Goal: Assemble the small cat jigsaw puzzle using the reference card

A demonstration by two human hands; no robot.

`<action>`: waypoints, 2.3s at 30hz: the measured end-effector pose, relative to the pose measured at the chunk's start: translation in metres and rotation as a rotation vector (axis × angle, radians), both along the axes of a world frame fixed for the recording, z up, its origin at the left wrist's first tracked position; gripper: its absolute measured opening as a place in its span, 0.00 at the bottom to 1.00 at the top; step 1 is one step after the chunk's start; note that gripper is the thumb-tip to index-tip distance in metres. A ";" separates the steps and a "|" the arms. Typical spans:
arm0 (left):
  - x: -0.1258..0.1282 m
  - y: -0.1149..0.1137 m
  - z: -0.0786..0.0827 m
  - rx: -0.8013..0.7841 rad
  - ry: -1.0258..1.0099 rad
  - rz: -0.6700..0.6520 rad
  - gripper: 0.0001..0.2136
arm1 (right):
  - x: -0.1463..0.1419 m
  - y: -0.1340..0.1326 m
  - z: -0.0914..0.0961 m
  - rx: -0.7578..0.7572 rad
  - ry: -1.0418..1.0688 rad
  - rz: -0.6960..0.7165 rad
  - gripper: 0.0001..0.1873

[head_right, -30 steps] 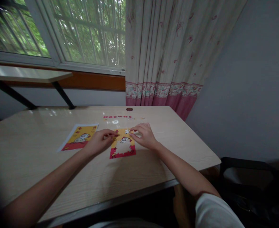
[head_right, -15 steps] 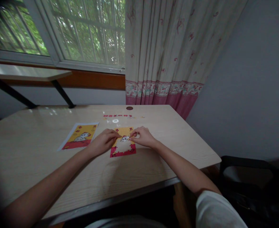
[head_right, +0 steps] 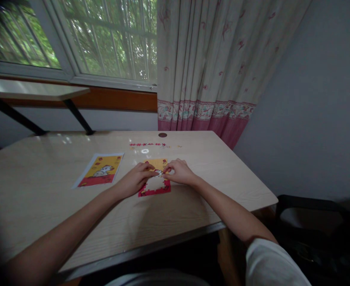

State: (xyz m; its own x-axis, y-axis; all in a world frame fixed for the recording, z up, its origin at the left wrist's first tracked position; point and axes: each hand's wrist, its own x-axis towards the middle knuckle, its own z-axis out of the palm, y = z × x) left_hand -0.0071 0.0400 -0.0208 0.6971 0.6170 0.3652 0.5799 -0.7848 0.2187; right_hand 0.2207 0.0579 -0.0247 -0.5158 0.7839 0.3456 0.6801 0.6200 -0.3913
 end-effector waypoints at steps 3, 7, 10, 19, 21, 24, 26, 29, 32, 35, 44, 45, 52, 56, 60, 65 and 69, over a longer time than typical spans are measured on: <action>0.000 0.001 -0.001 0.027 0.038 -0.003 0.20 | 0.000 -0.001 0.002 0.008 -0.009 0.005 0.09; 0.001 0.000 0.001 0.075 0.103 0.006 0.19 | 0.000 -0.002 0.003 0.045 -0.009 0.026 0.07; 0.003 -0.003 0.004 0.126 0.150 0.014 0.17 | -0.001 -0.002 0.002 0.084 -0.024 0.043 0.03; 0.014 -0.011 0.014 0.189 0.295 -0.007 0.09 | -0.009 -0.006 0.006 0.149 -0.178 0.086 0.01; 0.015 -0.010 0.014 0.174 0.283 -0.012 0.09 | -0.010 -0.006 0.007 0.137 -0.173 0.090 0.02; 0.012 -0.008 0.011 0.152 0.236 -0.015 0.11 | -0.009 -0.005 0.006 0.097 -0.122 0.080 0.02; 0.008 -0.006 0.008 0.131 0.194 -0.016 0.16 | -0.008 -0.003 0.004 0.077 -0.064 0.075 0.02; 0.002 -0.004 0.003 0.101 0.156 -0.020 0.22 | -0.006 0.000 0.001 0.062 0.012 0.085 0.03; 0.000 -0.003 0.000 0.089 0.149 -0.028 0.23 | -0.006 0.002 -0.002 0.044 0.068 0.091 0.03; 0.002 -0.003 0.000 0.086 0.140 -0.024 0.23 | -0.007 0.003 -0.005 0.032 0.101 0.067 0.03; -0.024 0.010 0.008 0.110 0.069 0.101 0.17 | 0.007 0.014 -0.004 0.041 0.117 0.033 0.03; -0.030 0.013 0.008 0.120 0.063 0.134 0.15 | 0.010 0.015 -0.003 0.049 0.109 0.018 0.04; -0.044 0.021 0.006 0.099 0.193 0.264 0.18 | 0.020 0.021 -0.006 0.014 0.033 -0.035 0.15; -0.040 0.017 0.008 0.063 0.237 0.285 0.21 | 0.017 0.019 -0.009 -0.001 0.000 -0.026 0.18; -0.038 0.014 0.009 0.025 0.243 0.285 0.24 | 0.014 0.017 -0.009 0.004 -0.029 -0.013 0.16; -0.037 0.013 0.010 0.013 0.248 0.290 0.23 | 0.013 0.017 -0.008 0.000 -0.038 -0.010 0.15; -0.033 0.011 0.009 0.019 0.253 0.336 0.21 | 0.013 0.016 -0.007 -0.006 -0.048 -0.004 0.16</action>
State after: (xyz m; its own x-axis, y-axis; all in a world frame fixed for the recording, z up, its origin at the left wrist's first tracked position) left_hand -0.0397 0.0515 -0.0116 0.5275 0.8199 0.2224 0.8378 -0.5455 0.0239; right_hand 0.2335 0.0741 -0.0322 -0.5283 0.7884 0.3152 0.7010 0.6145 -0.3619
